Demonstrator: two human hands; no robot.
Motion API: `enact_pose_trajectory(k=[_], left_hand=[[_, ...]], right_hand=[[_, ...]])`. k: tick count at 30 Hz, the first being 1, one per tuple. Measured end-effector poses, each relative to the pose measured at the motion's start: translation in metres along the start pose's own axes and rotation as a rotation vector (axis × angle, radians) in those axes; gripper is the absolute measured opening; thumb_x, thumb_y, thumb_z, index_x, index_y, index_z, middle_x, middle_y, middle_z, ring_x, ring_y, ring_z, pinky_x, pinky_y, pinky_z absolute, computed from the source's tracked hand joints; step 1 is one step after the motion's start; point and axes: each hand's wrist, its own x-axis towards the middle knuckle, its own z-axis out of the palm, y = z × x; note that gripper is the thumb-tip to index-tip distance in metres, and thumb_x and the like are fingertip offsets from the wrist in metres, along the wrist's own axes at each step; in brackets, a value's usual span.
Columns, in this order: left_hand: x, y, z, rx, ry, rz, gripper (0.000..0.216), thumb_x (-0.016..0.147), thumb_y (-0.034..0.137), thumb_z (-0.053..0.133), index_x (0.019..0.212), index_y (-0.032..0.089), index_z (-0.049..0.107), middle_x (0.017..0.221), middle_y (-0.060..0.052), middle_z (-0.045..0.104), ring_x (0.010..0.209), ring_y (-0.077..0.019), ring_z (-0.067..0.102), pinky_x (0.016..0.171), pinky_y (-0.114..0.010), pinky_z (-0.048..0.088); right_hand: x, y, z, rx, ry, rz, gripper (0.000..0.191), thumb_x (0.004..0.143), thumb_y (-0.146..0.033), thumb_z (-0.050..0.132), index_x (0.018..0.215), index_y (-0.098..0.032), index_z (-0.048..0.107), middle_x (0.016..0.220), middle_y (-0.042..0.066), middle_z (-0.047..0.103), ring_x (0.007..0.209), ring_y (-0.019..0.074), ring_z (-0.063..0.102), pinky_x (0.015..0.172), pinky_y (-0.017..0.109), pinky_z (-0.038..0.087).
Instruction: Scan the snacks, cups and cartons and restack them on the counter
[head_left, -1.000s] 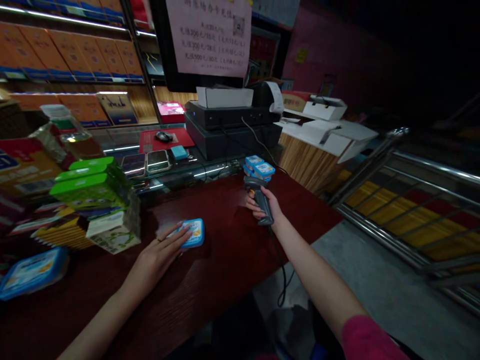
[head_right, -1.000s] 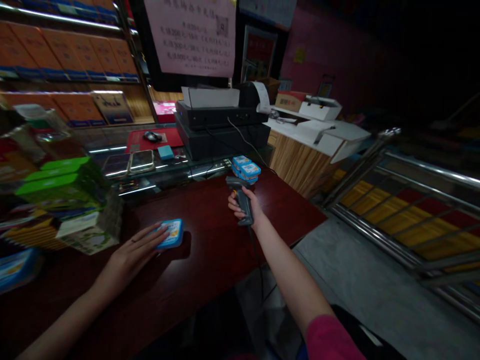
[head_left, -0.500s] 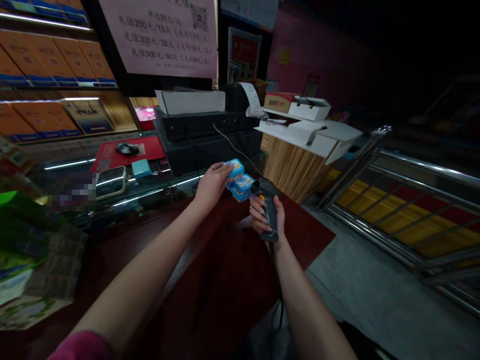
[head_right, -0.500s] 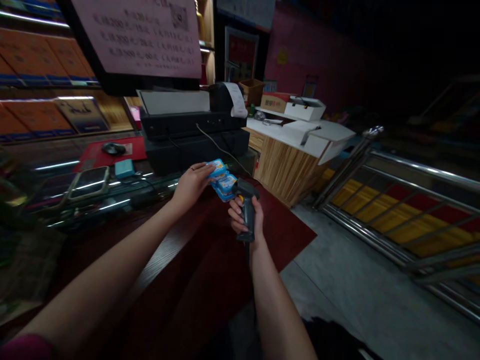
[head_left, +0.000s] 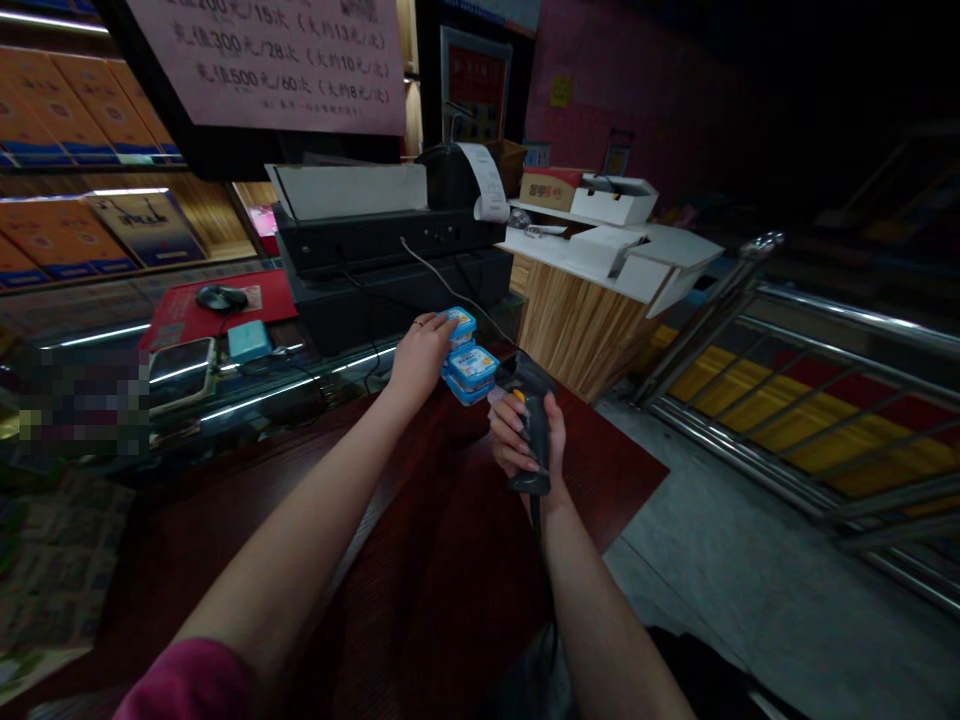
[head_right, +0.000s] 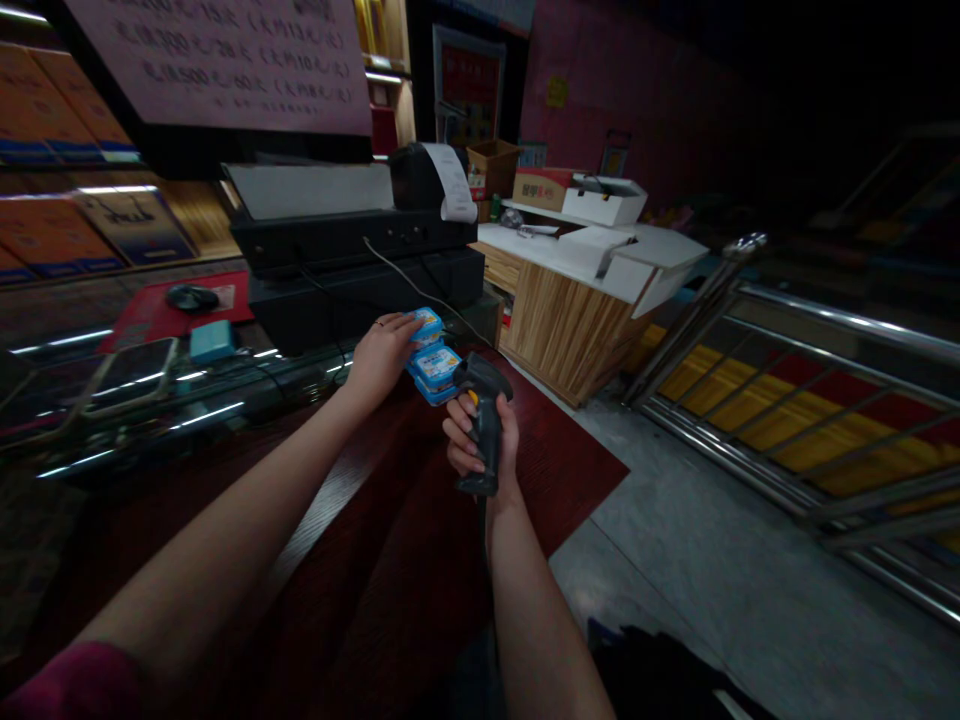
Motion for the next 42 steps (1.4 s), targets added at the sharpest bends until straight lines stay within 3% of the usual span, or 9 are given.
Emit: enact_pose_trajectory(k=[5,11,16,20,25,29,35,39,42], left_hand=[[-0.009,-0.001,0.004,0.018,0.069,0.076,0.041,0.096,0.015,0.059,0.135,0.024,0.066,0.138,-0.012,0.068,0.130,-0.0320,0.058,0.104,-0.049,0.055],[-0.008,0.003,0.007,-0.028,0.061,0.013,0.040,0.096,0.014,0.059,0.134,0.023,0.066,0.139,-0.014,0.067,0.132,-0.0332,0.057,0.105,-0.051,0.055],[-0.023,0.001,-0.005,-0.074,0.096,0.010,0.054,0.094,0.016,0.064,0.147,0.018,0.053,0.156,-0.016,0.051,0.145,-0.0338,0.048,0.113,-0.051,0.049],[-0.099,-0.005,-0.029,-0.122,0.243,-0.004,0.049,0.101,0.022,0.054,0.150,0.018,0.048,0.154,-0.014,0.054,0.145,-0.0286,0.048,0.118,-0.049,0.045],[-0.242,-0.023,-0.082,-0.054,0.193,0.133,0.048,0.098,0.014,0.052,0.144,0.026,0.053,0.139,-0.008,0.068,0.133,-0.0248,0.061,0.110,-0.043,0.051],[-0.330,-0.044,-0.132,0.018,0.217,0.083,0.045,0.093,0.010,0.054,0.134,0.028,0.062,0.124,-0.006,0.075,0.120,-0.0232,0.069,0.106,-0.040,0.053],[-0.415,-0.076,-0.195,0.169,0.280,-0.214,0.033,0.091,0.018,0.056,0.121,0.026,0.066,0.118,-0.007,0.075,0.119,-0.0246,0.067,0.107,-0.044,0.051],[-0.452,-0.095,-0.231,0.263,0.490,-0.411,0.033,0.095,0.021,0.055,0.128,0.023,0.058,0.127,-0.011,0.068,0.130,-0.0264,0.059,0.117,-0.049,0.042],[-0.470,-0.107,-0.249,0.297,0.524,-0.570,0.042,0.098,0.027,0.053,0.139,0.019,0.051,0.141,-0.015,0.060,0.141,-0.0287,0.049,0.123,-0.051,0.034]], right_hand=[[0.000,0.000,0.002,0.000,0.008,0.000,0.031,0.098,-0.047,0.058,0.090,-0.025,0.038,0.078,-0.003,0.048,0.053,0.0092,0.038,0.032,0.011,0.041],[-0.001,0.000,0.002,-0.015,0.061,-0.001,0.031,0.097,-0.046,0.059,0.089,-0.025,0.038,0.078,-0.003,0.047,0.052,0.0080,0.037,0.032,0.010,0.041],[-0.001,0.000,0.001,-0.036,0.100,0.001,0.037,0.093,-0.044,0.066,0.086,-0.025,0.035,0.075,-0.004,0.045,0.050,0.0070,0.036,0.027,0.008,0.034],[-0.001,0.002,0.003,-0.071,0.114,0.043,0.039,0.093,-0.045,0.067,0.086,-0.025,0.035,0.074,-0.005,0.043,0.049,0.0067,0.033,0.026,0.007,0.030],[-0.002,0.017,0.006,-0.182,0.170,0.147,0.043,0.090,-0.049,0.070,0.085,-0.025,0.035,0.072,-0.006,0.043,0.047,0.0062,0.029,0.024,0.008,0.025],[0.000,0.047,0.013,-0.255,0.210,0.286,0.044,0.088,-0.051,0.071,0.083,-0.025,0.036,0.072,-0.005,0.043,0.047,0.0064,0.026,0.023,0.008,0.020],[0.009,0.124,0.027,-0.409,0.296,0.519,0.043,0.085,-0.054,0.070,0.083,-0.025,0.038,0.071,-0.005,0.038,0.049,0.0078,0.022,0.023,0.011,0.013],[0.017,0.191,0.037,-0.389,0.223,0.689,0.042,0.085,-0.055,0.069,0.082,-0.025,0.040,0.071,-0.004,0.039,0.049,0.0081,0.023,0.023,0.012,0.015],[0.019,0.242,0.046,-0.328,0.135,0.805,0.040,0.087,-0.054,0.068,0.083,-0.023,0.043,0.071,-0.004,0.042,0.049,0.0080,0.026,0.024,0.012,0.020]])
